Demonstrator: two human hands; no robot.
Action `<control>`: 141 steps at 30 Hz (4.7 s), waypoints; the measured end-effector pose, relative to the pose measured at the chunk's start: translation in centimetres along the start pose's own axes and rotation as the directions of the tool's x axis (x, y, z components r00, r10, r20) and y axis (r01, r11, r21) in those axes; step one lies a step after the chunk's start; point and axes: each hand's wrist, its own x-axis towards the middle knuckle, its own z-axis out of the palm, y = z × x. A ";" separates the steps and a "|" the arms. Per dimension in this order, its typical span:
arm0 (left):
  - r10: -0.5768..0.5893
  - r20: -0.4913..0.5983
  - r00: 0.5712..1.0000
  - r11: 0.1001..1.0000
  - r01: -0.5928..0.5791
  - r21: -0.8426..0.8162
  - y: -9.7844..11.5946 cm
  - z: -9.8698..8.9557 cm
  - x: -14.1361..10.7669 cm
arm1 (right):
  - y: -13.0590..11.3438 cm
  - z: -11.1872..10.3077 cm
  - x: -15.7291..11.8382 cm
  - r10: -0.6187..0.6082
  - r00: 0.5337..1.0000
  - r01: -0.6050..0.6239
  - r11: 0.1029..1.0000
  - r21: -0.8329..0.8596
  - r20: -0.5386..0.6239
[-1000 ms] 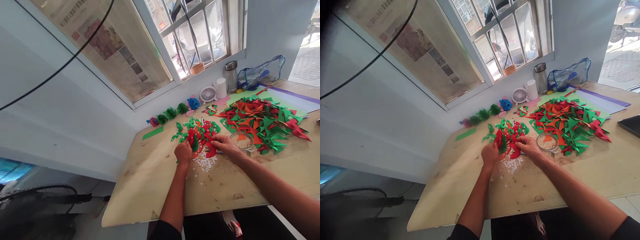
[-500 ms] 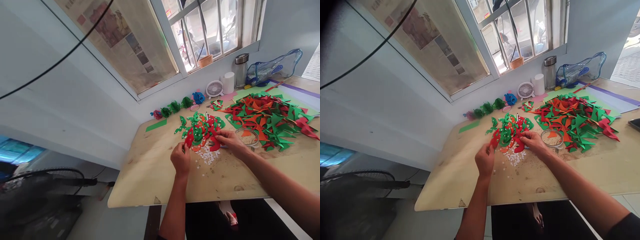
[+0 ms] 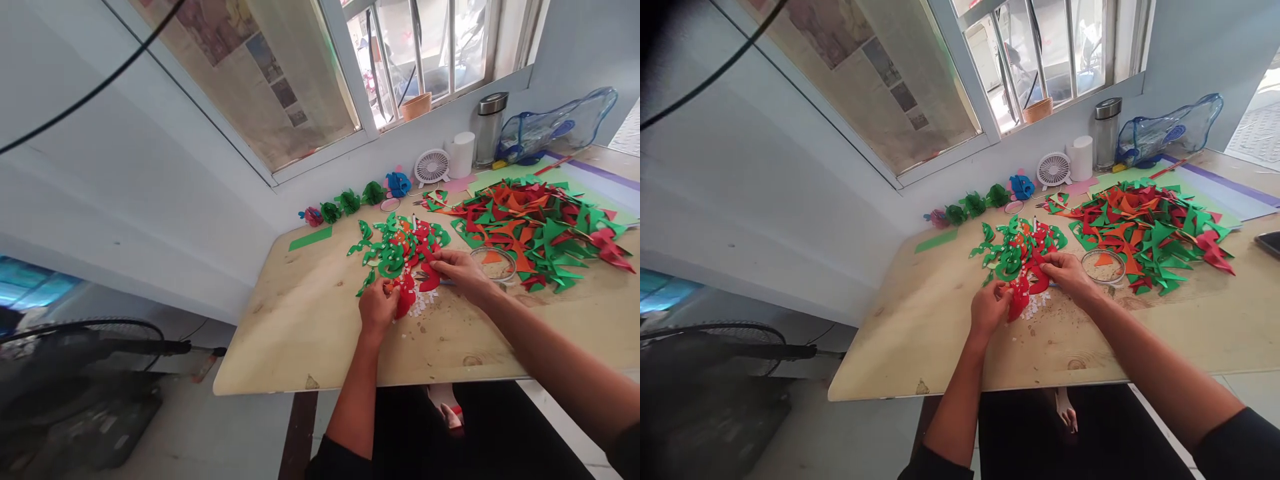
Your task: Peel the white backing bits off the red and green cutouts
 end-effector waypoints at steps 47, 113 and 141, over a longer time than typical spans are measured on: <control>-0.002 -0.106 0.994 0.964 -0.027 -0.265 -1.9 -4.5 -0.5 | 1.4 -0.3 0.7 -0.037 0.996 0.046 0.992 -0.113 0.081; -0.222 0.100 0.970 0.046 0.113 -0.992 4.9 0.2 -0.9 | 2.9 -0.4 1.5 -0.313 0.937 0.346 0.887 -0.306 0.153; -0.230 0.090 0.969 0.226 0.143 -0.963 5.1 2.2 -0.5 | 1.9 -0.6 0.8 -0.320 0.935 0.354 0.851 -0.388 0.153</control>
